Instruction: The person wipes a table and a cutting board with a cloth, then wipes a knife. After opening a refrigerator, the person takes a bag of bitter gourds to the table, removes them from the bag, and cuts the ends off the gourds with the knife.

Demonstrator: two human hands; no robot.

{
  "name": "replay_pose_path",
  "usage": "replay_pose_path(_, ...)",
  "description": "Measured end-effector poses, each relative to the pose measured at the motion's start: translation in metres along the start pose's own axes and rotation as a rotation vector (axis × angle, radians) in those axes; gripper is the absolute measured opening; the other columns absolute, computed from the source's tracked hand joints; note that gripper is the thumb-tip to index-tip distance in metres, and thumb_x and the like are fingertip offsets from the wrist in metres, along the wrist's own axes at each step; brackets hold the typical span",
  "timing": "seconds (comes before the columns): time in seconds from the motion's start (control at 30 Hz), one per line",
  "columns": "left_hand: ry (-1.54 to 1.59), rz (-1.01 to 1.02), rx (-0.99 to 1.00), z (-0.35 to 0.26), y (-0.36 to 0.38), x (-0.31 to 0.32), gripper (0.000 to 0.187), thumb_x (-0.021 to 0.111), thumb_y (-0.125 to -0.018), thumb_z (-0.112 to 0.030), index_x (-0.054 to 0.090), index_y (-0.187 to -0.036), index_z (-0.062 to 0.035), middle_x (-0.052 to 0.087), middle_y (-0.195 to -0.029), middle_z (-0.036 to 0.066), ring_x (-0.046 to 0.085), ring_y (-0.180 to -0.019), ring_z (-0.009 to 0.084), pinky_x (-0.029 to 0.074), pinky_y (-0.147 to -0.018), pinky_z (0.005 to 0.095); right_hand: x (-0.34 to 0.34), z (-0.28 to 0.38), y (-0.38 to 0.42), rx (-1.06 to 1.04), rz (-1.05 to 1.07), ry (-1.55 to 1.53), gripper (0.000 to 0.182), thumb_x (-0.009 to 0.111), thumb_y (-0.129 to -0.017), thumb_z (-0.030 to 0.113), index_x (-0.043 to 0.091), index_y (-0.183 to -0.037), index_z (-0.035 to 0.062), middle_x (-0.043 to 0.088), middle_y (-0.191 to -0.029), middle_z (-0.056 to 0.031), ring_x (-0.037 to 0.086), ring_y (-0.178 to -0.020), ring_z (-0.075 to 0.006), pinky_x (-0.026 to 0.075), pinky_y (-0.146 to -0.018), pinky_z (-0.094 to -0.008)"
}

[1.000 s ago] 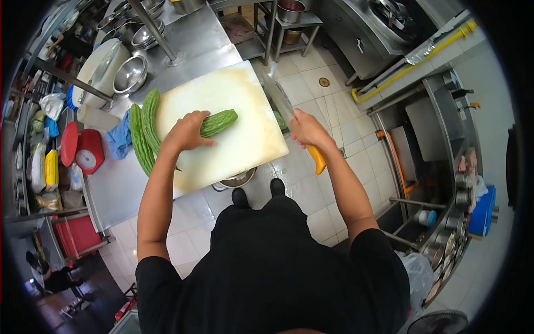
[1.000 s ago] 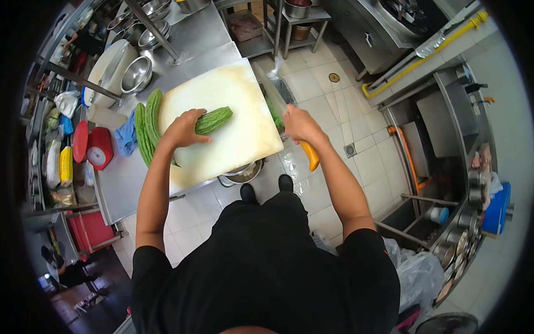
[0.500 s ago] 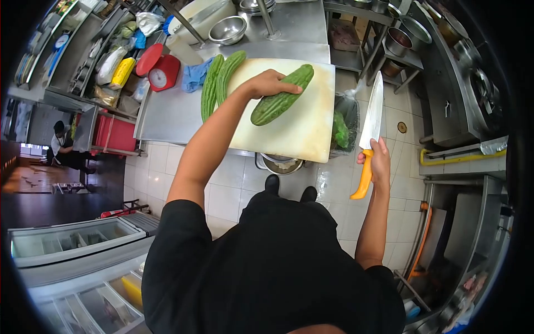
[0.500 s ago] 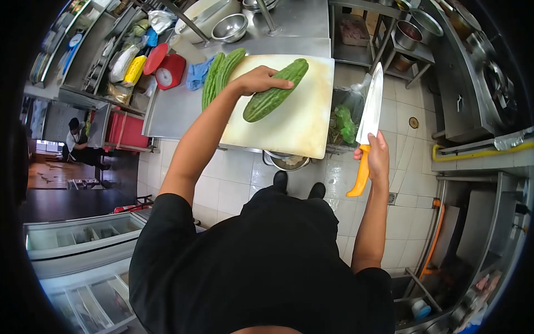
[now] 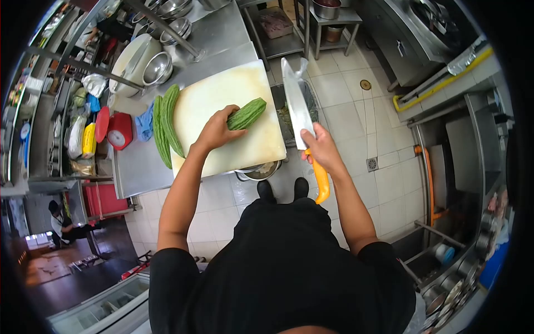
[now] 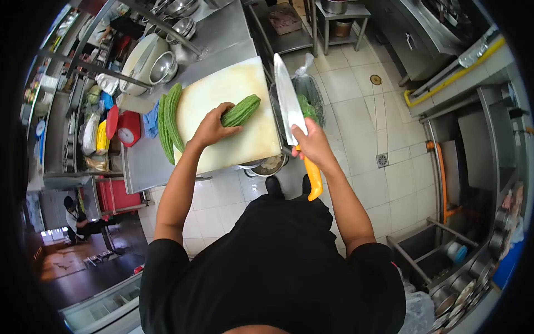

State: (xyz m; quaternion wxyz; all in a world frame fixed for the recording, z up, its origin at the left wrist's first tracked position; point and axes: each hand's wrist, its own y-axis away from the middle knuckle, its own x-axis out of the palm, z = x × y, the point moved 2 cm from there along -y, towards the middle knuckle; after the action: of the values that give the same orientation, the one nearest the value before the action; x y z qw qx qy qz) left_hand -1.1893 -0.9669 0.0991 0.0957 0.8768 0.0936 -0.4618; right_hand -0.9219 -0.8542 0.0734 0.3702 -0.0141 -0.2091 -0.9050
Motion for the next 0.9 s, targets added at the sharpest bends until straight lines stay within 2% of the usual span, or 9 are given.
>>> replay_pose_path(0.07, 0.012, 0.039, -0.059, 0.002, 0.001, 0.000, 0.063, 0.080, -0.071, -0.029, 0.055, -0.123, -0.0011, 0.062, -0.111, 0.020, 0.059, -0.101, 0.0341, 0.046, -0.091, 0.0409, 0.008, -0.007, -0.001, 0.001, -0.018, 0.037, 0.025, 0.057, -0.094, 0.026, 0.048, -0.098, 0.0032, 0.056, -0.070, -0.0043, 0.054, -0.044, -0.0104, 0.039, -0.037, -0.0223)
replay_pose_path(0.13, -0.109, -0.201, 0.242, -0.002, 0.001, -0.004, 0.059, 0.079, -0.074, -0.031, 0.057, -0.120, -0.0009, 0.062, -0.113, 0.018, 0.059, -0.101, 0.0335, 0.046, -0.091, 0.0410, 0.013, -0.015, -0.008, 0.039, 0.019, 0.094, 0.028, 0.059, -0.093, 0.027, 0.049, -0.097, 0.0002, 0.056, -0.067, -0.0038, 0.056, -0.046, -0.0102, 0.041, -0.037, -0.0244)
replay_pose_path(0.27, -0.097, -0.096, 0.174, -0.002, 0.003, -0.005, 0.050, 0.075, -0.079, -0.029, 0.061, -0.119, -0.0007, 0.063, -0.115, 0.016, 0.059, -0.104, 0.0314, 0.045, -0.093, 0.0397, 0.017, -0.022, -0.014, 0.045, 0.038, 0.145, 0.030, 0.058, -0.093, 0.027, 0.047, -0.091, -0.0013, 0.056, -0.065, -0.0070, 0.057, -0.045, -0.0110, 0.042, -0.038, -0.0258)
replay_pose_path(0.33, 0.165, -0.111, -0.034, 0.008, 0.003, -0.001, 0.039, 0.070, -0.085, -0.023, 0.063, -0.117, -0.0009, 0.065, -0.114, 0.015, 0.058, -0.108, 0.0290, 0.043, -0.095, 0.0371, 0.016, -0.027, -0.017, 0.046, 0.038, 0.135, 0.030, 0.057, -0.093, 0.027, 0.046, -0.090, -0.0013, 0.057, -0.064, -0.0073, 0.057, -0.045, -0.0113, 0.042, -0.038, -0.0262)
replay_pose_path(0.47, 0.145, -0.109, -0.019, 0.024, -0.002, 0.001, 0.037, 0.067, -0.088, -0.022, 0.063, -0.119, -0.0017, 0.065, -0.114, 0.015, 0.057, -0.111, 0.0272, 0.042, -0.097, 0.0363, 0.014, -0.029, -0.021, 0.075, 0.061, 0.126, 0.030, 0.056, -0.094, 0.027, 0.046, -0.088, -0.0010, 0.056, -0.062, -0.0078, 0.058, -0.046, -0.0118, 0.044, -0.040, -0.0273)
replay_pose_path(0.57, 0.043, -0.206, 0.066, 0.024, 0.002, 0.005, 0.037, 0.068, -0.087, -0.021, 0.063, -0.118, -0.0019, 0.065, -0.113, 0.015, 0.057, -0.111, 0.0276, 0.042, -0.097, 0.0369, 0.016, -0.024, -0.020, 0.077, 0.091, 0.063, 0.031, 0.055, -0.094, 0.028, 0.045, -0.087, -0.0009, 0.057, -0.060, -0.0081, 0.058, -0.045, -0.0123, 0.044, -0.041, -0.0284)
replay_pose_path(0.8, -0.088, -0.302, 0.147, 0.005, 0.015, 0.013, 0.036, 0.070, -0.085, -0.021, 0.065, -0.116, -0.0022, 0.065, -0.113, 0.014, 0.057, -0.109, 0.0297, 0.042, -0.096, 0.0387, 0.026, -0.028, -0.024, 0.093, 0.112, 0.084, 0.032, 0.055, -0.094, 0.028, 0.045, -0.087, -0.0014, 0.057, -0.060, -0.0087, 0.057, -0.044, -0.0135, 0.044, -0.041, -0.0291)
replay_pose_path(0.87, -0.089, -0.311, 0.152, 0.008, 0.013, 0.012, 0.036, 0.069, -0.085, -0.021, 0.064, -0.116, -0.0022, 0.065, -0.113, 0.014, 0.057, -0.109, 0.0299, 0.041, -0.096, 0.0386, 0.029, -0.035, -0.025, 0.076, 0.108, 0.087, 0.031, 0.055, -0.095, 0.030, 0.048, -0.092, -0.0007, 0.058, -0.068, -0.0062, 0.057, -0.045, -0.0096, 0.042, -0.038, -0.0245)
replay_pose_path(0.9, -0.032, -0.275, 0.089, 0.013, 0.008, 0.009, 0.036, 0.069, -0.085, -0.022, 0.064, -0.116, -0.0022, 0.065, -0.113, 0.014, 0.057, -0.109, 0.0293, 0.041, -0.096, 0.0382, 0.030, -0.036, -0.025, 0.075, 0.112, 0.090, 0.031, 0.055, -0.095, 0.030, 0.048, -0.092, -0.0007, 0.058, -0.068, -0.0062, 0.057, -0.045, -0.0096, 0.042, -0.038, -0.0245)
